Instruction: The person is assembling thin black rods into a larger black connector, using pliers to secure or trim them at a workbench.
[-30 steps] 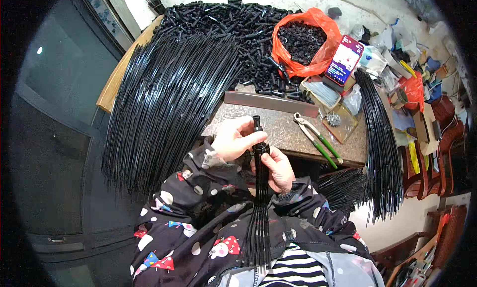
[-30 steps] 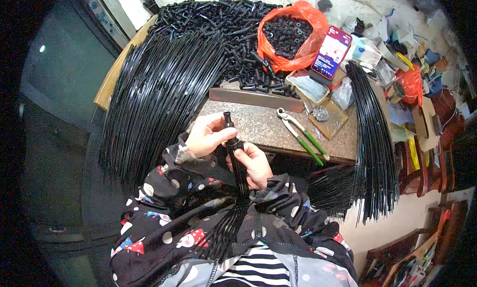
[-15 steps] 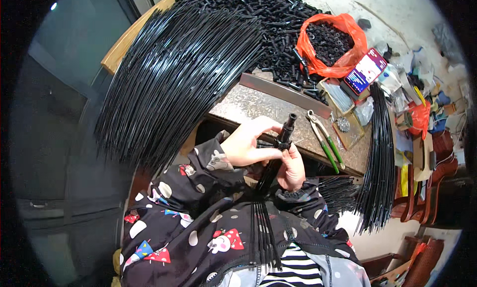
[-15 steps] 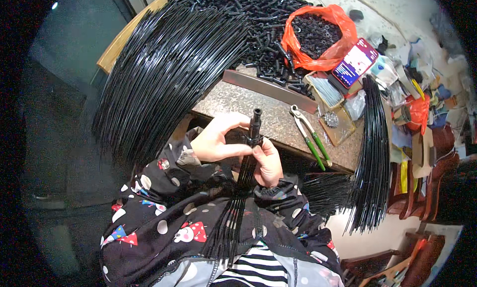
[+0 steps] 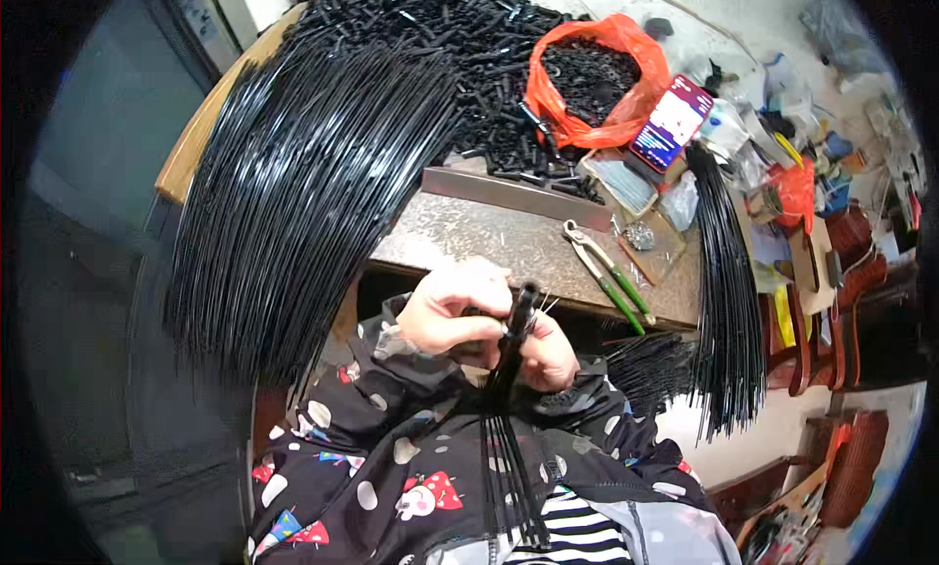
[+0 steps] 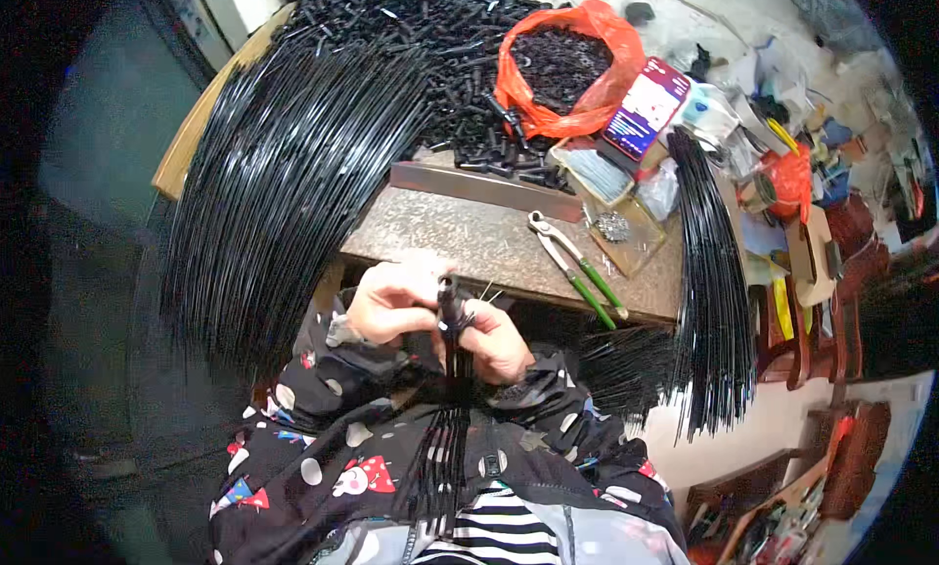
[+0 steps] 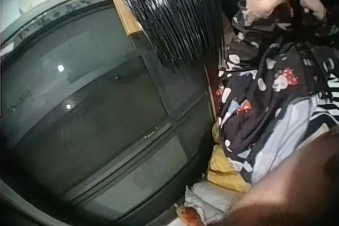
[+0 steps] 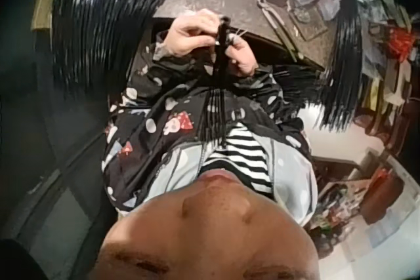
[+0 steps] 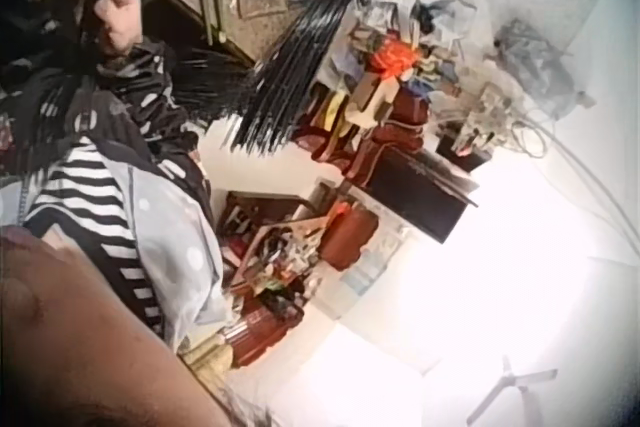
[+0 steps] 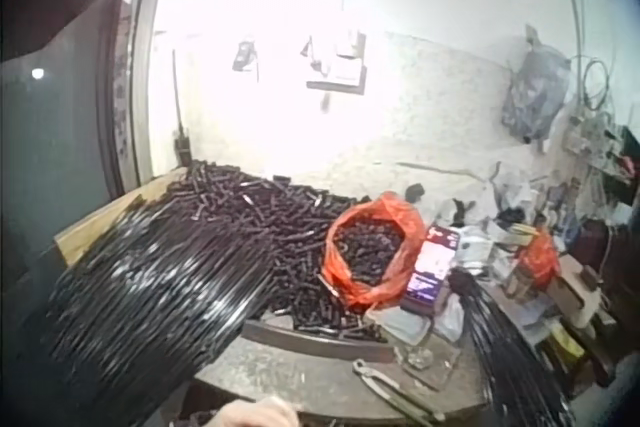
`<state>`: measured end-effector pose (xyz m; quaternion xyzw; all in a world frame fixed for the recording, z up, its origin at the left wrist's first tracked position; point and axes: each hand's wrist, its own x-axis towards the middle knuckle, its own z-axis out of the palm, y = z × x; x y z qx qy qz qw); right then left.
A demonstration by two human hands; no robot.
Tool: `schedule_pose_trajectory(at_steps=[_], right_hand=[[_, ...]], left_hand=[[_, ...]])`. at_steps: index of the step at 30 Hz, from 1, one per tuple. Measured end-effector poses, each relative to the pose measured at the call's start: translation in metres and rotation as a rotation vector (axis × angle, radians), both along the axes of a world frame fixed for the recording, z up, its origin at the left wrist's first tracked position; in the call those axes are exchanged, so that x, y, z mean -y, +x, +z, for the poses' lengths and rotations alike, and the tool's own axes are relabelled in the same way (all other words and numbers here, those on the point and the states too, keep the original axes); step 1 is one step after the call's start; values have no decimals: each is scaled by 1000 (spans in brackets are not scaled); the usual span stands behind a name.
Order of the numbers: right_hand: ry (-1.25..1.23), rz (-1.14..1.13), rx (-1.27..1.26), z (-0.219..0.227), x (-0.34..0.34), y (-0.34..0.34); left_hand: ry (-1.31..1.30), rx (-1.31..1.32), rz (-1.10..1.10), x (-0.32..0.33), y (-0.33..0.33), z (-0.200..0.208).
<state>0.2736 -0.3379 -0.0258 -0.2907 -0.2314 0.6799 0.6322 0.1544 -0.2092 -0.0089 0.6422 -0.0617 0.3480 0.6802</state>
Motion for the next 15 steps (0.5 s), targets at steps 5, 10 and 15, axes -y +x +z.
schedule_pose_trajectory(at_steps=[5, 10, 15], right_hand=[[228, 194, 99, -16, 6, 7], [209, 211, 105, -17, 9, 8], [237, 233, 69, -24, 13, 8]], left_hand=[[36, 137, -333, -4, 14, 8], [-151, 252, -392, 3, 28, -5], [-75, 313, -639, -1, 39, -2]])
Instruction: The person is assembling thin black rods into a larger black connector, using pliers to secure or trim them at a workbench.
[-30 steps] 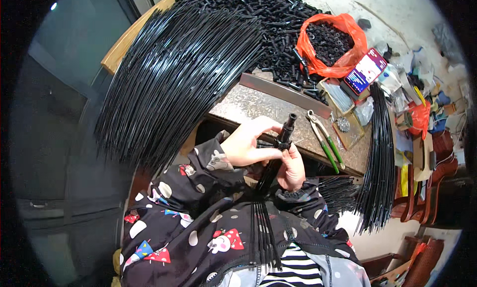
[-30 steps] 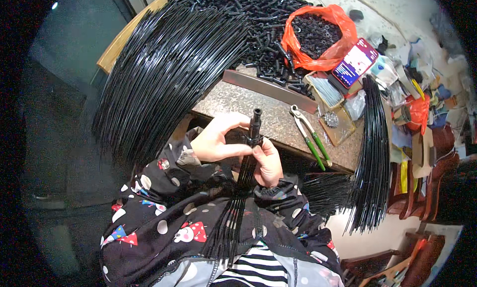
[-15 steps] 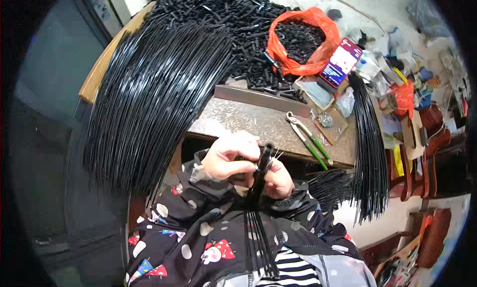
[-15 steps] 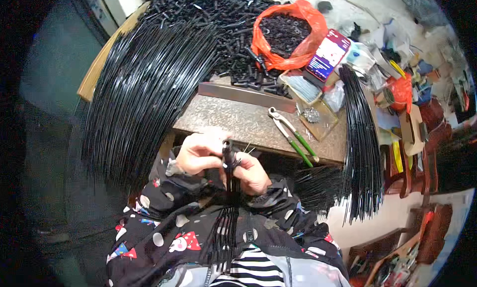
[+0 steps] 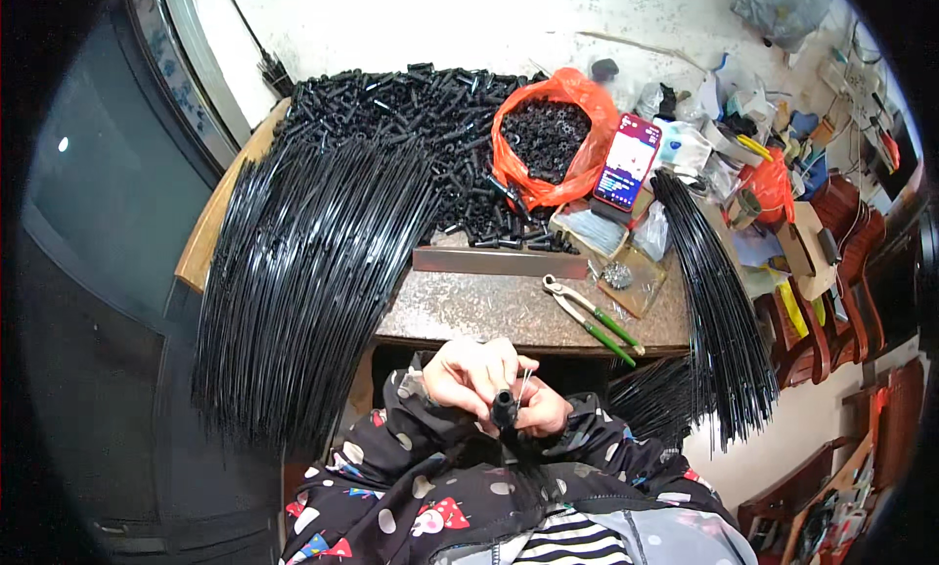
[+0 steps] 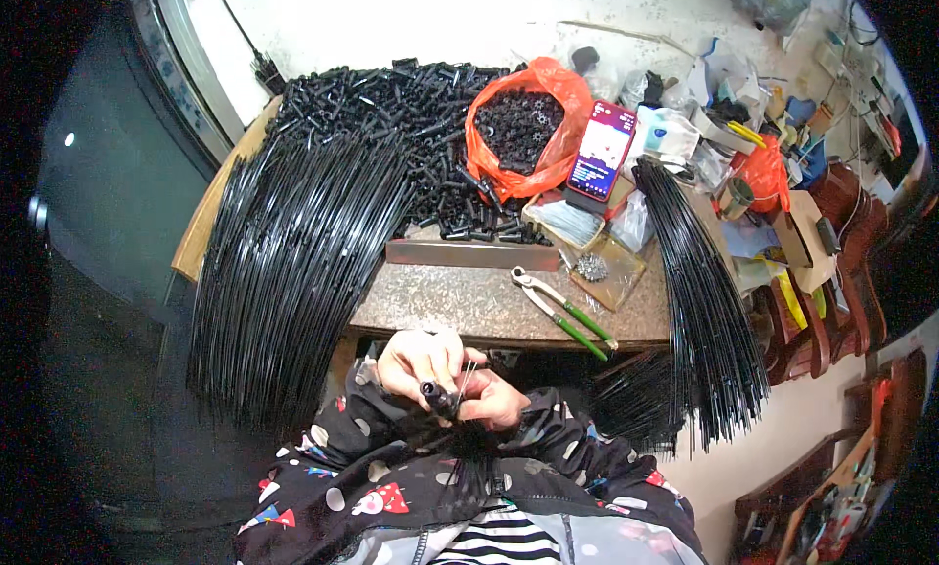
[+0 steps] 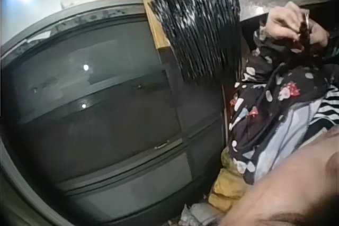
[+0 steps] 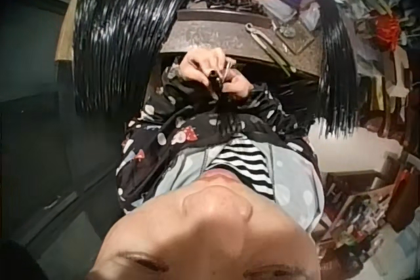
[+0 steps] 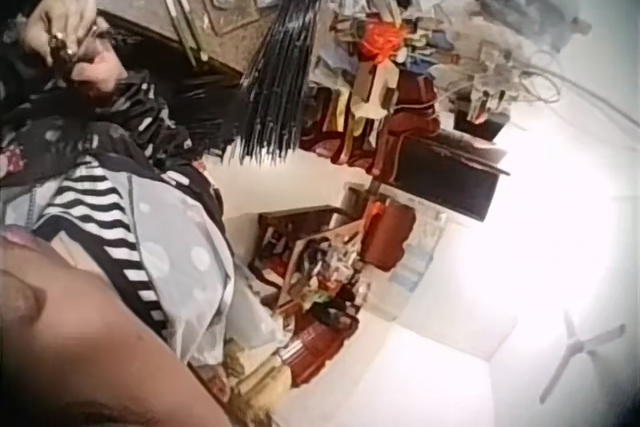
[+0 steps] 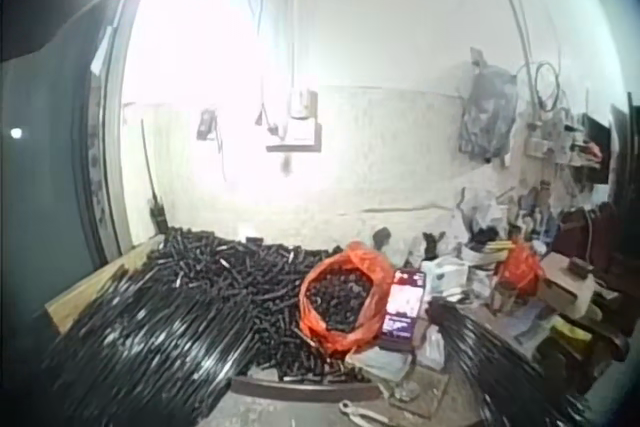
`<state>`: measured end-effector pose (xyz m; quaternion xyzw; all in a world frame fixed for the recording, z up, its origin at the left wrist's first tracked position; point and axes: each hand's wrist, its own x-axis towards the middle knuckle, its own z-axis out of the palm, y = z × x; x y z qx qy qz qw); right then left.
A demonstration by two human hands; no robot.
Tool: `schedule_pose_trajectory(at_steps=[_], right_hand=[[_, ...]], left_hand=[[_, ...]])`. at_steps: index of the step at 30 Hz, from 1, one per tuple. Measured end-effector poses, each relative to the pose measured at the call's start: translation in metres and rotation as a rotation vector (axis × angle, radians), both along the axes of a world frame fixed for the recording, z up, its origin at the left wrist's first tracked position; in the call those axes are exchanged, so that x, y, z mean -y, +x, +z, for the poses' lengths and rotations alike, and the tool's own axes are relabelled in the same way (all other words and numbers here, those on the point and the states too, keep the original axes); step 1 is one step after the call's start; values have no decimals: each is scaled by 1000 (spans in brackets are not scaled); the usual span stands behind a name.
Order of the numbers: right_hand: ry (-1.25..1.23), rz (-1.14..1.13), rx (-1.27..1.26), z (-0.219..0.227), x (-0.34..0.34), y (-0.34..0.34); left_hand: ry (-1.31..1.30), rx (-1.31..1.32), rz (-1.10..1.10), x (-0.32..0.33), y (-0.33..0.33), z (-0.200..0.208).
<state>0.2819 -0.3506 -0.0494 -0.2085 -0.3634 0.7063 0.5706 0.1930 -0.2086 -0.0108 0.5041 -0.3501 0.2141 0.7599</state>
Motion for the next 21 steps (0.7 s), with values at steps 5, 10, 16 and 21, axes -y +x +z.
schedule_pose_trajectory(at_steps=[5, 10, 16, 21], right_hand=[[-163, -322, -196, 20, -2, -3], [118, -60, 24, 5, 0, -10], [-77, -691, -12, 17, -12, -8], [66, -1210, 159, 25, -27, -22]], left_hand=[[-219, -466, 442, 20, -9, -2], [-161, 18, -120, 10, 5, 3], [-386, -645, 302, 15, -13, 7], [239, -610, 824, 22, -10, 37]])
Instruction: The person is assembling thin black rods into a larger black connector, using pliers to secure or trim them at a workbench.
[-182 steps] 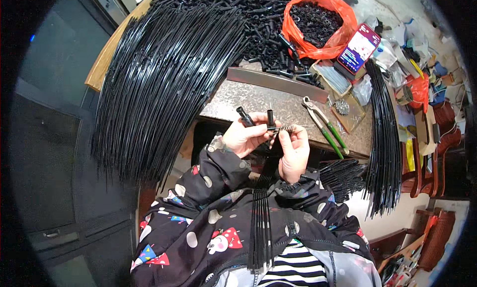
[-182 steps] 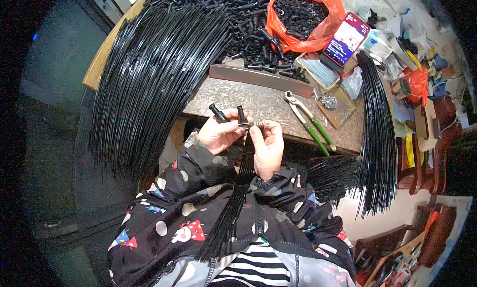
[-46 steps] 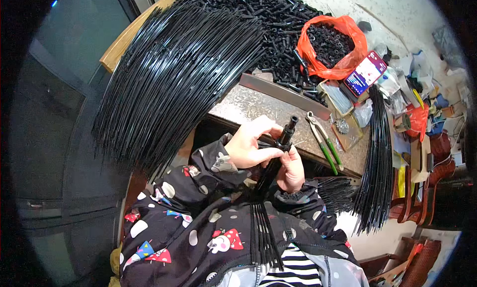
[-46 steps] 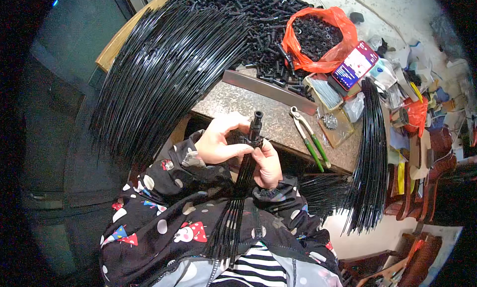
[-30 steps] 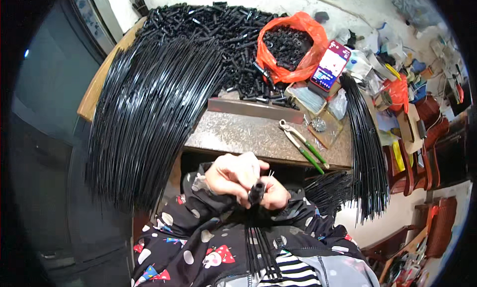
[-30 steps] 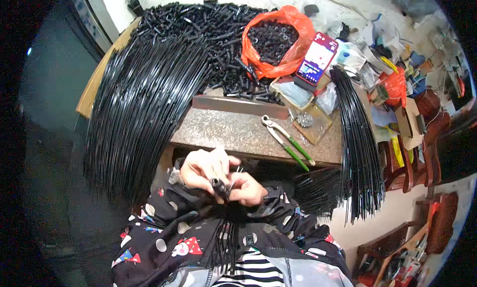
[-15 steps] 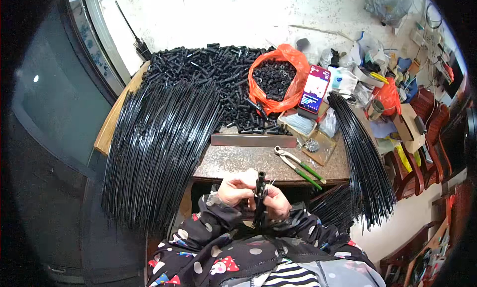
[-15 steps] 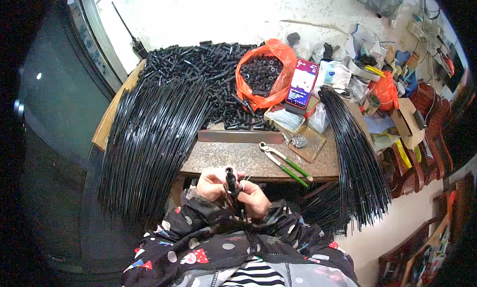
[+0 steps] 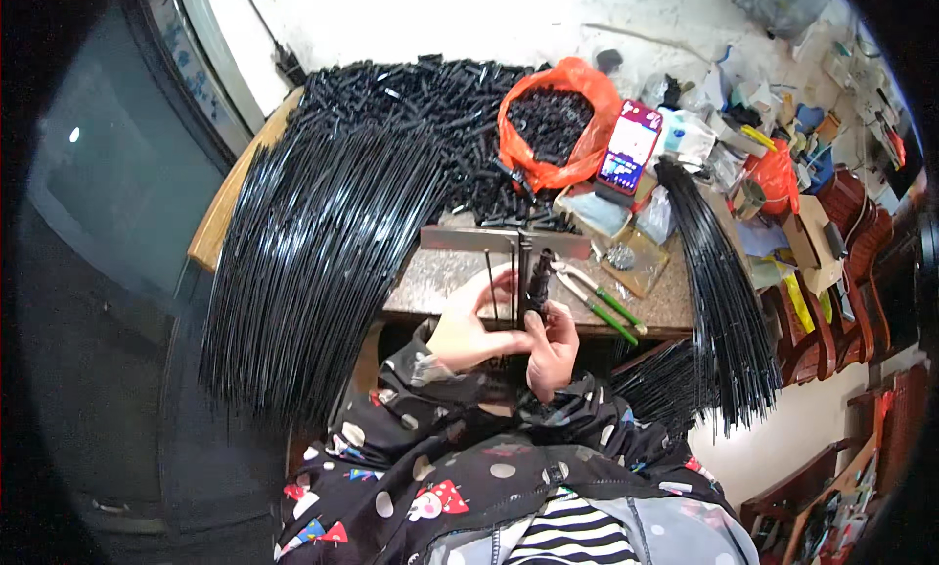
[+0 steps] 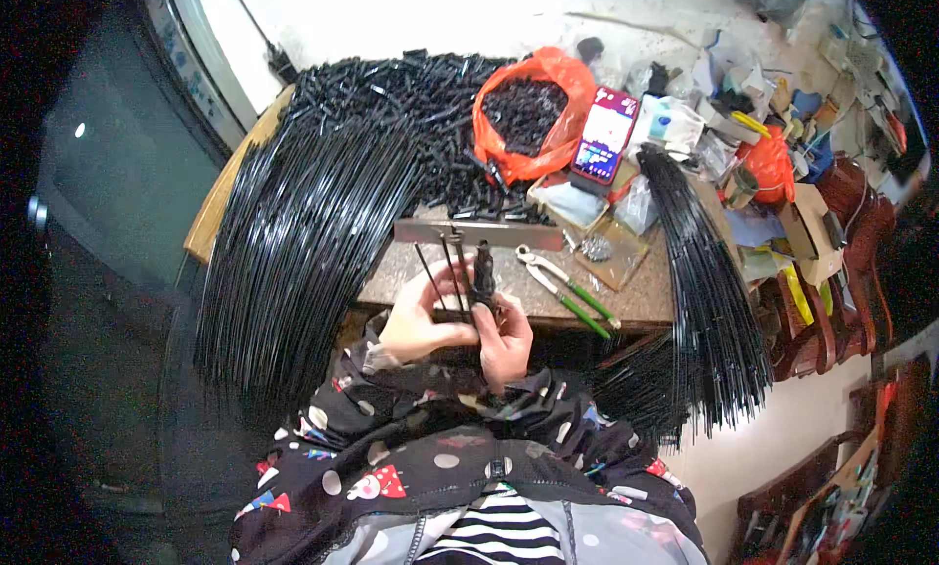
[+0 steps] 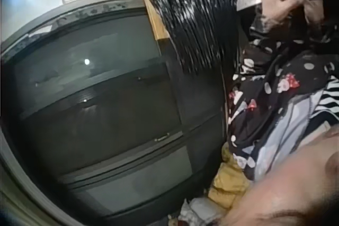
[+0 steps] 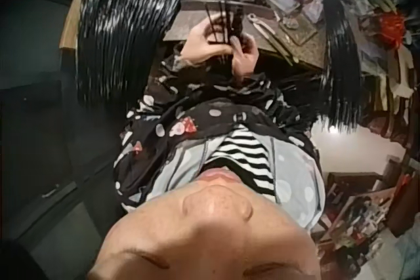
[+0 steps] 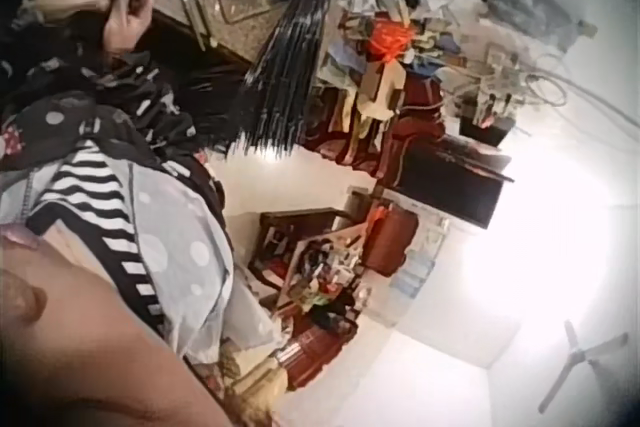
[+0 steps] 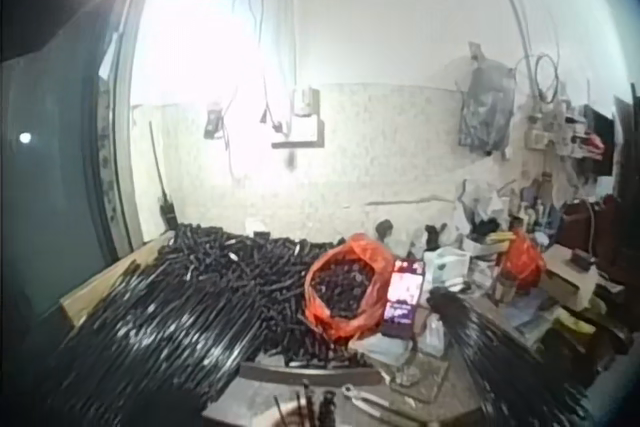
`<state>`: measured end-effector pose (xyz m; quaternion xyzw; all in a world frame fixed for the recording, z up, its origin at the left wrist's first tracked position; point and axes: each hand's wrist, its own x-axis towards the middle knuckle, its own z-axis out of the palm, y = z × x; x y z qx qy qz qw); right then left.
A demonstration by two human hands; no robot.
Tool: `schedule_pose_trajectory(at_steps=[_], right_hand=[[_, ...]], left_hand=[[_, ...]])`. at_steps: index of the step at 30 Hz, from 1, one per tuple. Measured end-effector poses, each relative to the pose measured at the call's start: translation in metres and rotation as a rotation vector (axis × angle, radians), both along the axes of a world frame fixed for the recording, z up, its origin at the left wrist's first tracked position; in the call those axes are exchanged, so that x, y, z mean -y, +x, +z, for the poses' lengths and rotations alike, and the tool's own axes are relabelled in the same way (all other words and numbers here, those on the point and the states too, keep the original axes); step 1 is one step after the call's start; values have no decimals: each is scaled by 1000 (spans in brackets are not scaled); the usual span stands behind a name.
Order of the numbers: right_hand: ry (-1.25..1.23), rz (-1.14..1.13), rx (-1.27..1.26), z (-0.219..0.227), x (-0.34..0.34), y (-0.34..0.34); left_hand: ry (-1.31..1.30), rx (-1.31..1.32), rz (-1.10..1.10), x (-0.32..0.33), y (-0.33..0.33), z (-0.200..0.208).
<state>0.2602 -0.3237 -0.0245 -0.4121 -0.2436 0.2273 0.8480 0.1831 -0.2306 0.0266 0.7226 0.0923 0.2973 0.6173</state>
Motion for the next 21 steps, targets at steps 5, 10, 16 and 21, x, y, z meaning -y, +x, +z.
schedule_pose_trajectory(at_steps=[5, 10, 16, 21], right_hand=[[-163, 61, 339, -7, 5, 2], [-371, 575, 176, 15, 14, 29], [-306, 1008, 124, 23, 4, 35], [-382, 567, 69, 13, -2, 40]], left_hand=[[-134, -100, -52, -6, -13, 8], [-97, -25, -191, -22, -25, -16], [64, 92, -716, -44, -26, -24], [35, -113, -156, -12, -16, -17]])
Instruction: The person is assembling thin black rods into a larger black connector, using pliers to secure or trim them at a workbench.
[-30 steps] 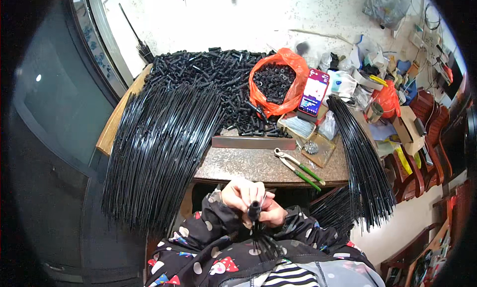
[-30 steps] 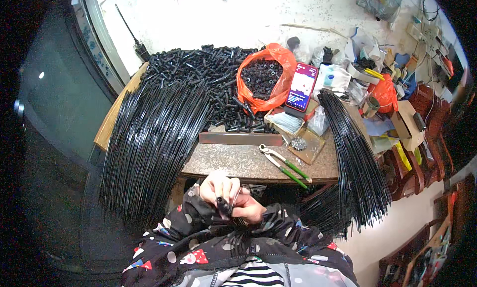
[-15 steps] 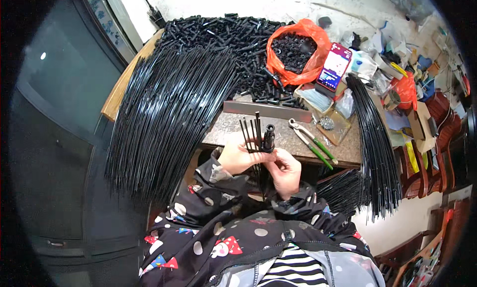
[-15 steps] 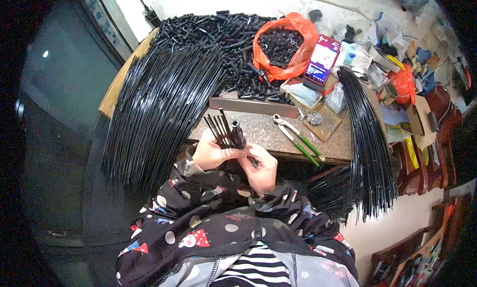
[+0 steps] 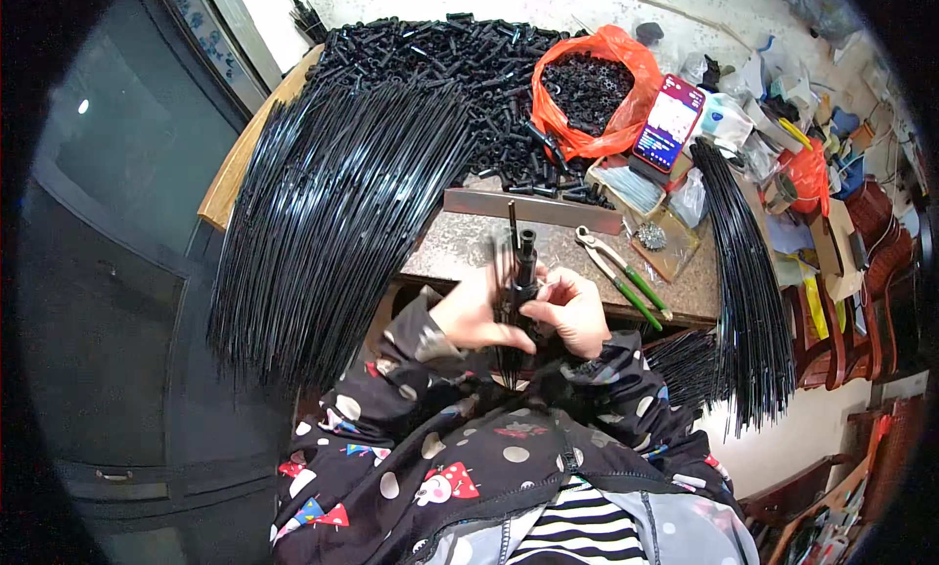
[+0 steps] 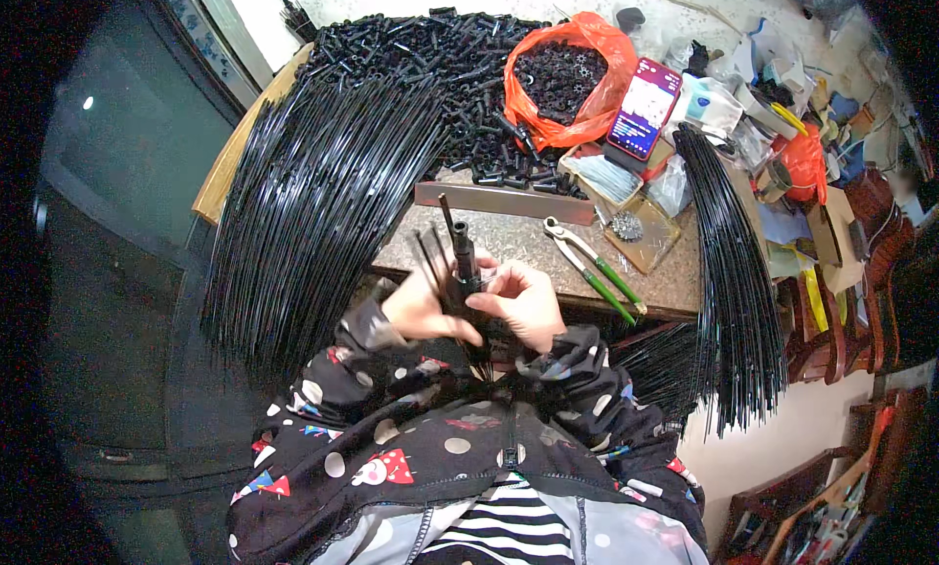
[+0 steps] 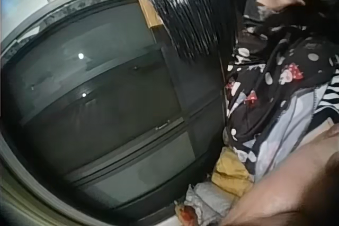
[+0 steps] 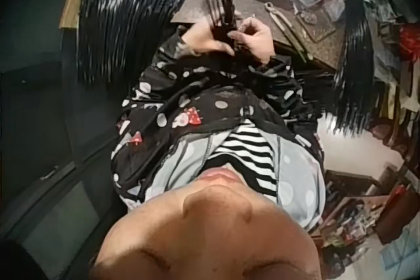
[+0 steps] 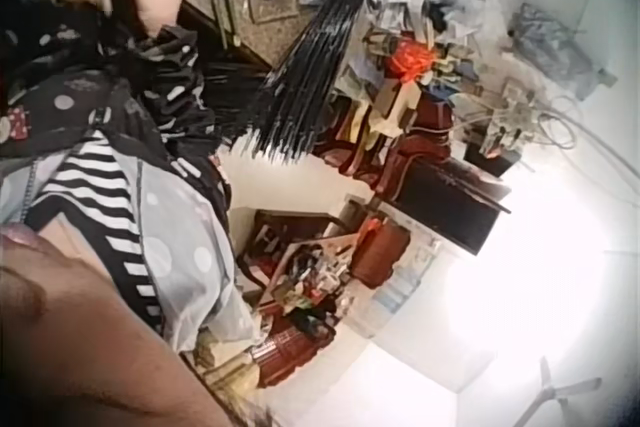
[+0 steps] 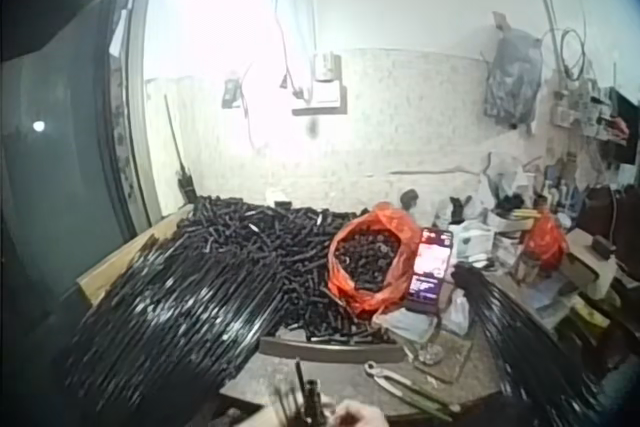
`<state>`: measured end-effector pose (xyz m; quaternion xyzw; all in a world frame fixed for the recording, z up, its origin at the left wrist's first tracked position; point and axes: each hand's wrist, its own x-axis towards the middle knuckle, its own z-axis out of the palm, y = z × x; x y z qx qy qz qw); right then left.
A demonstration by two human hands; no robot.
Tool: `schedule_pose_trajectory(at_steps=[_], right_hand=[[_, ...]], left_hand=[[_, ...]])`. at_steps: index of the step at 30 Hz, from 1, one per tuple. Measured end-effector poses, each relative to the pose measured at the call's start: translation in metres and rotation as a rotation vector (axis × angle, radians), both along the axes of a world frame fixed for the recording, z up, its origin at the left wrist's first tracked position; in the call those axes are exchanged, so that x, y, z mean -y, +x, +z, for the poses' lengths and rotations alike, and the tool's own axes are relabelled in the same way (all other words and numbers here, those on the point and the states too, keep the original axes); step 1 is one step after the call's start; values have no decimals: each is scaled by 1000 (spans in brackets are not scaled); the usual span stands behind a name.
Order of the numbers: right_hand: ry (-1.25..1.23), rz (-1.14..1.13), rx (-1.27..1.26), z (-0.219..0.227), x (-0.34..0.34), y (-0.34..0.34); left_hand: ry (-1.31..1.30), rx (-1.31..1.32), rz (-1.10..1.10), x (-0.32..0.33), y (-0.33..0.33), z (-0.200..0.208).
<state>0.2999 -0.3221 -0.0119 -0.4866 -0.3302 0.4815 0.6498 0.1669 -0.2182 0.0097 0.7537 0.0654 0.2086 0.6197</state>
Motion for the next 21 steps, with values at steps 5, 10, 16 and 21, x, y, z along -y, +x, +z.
schedule_pose_trajectory(at_steps=[5, 10, 16, 21], right_hand=[[6, -171, 27, 4, -3, -22], [94, -368, 346, 2, 5, -15], [146, -329, 235, 5, -2, -29], [13, -193, 12, -2, -8, -13]], left_hand=[[363, 43, 283, 9, 4, -19], [183, 19, 251, 11, 8, -7], [-170, 60, 204, 9, 12, -17], [-231, 158, 253, 21, 15, -23]])
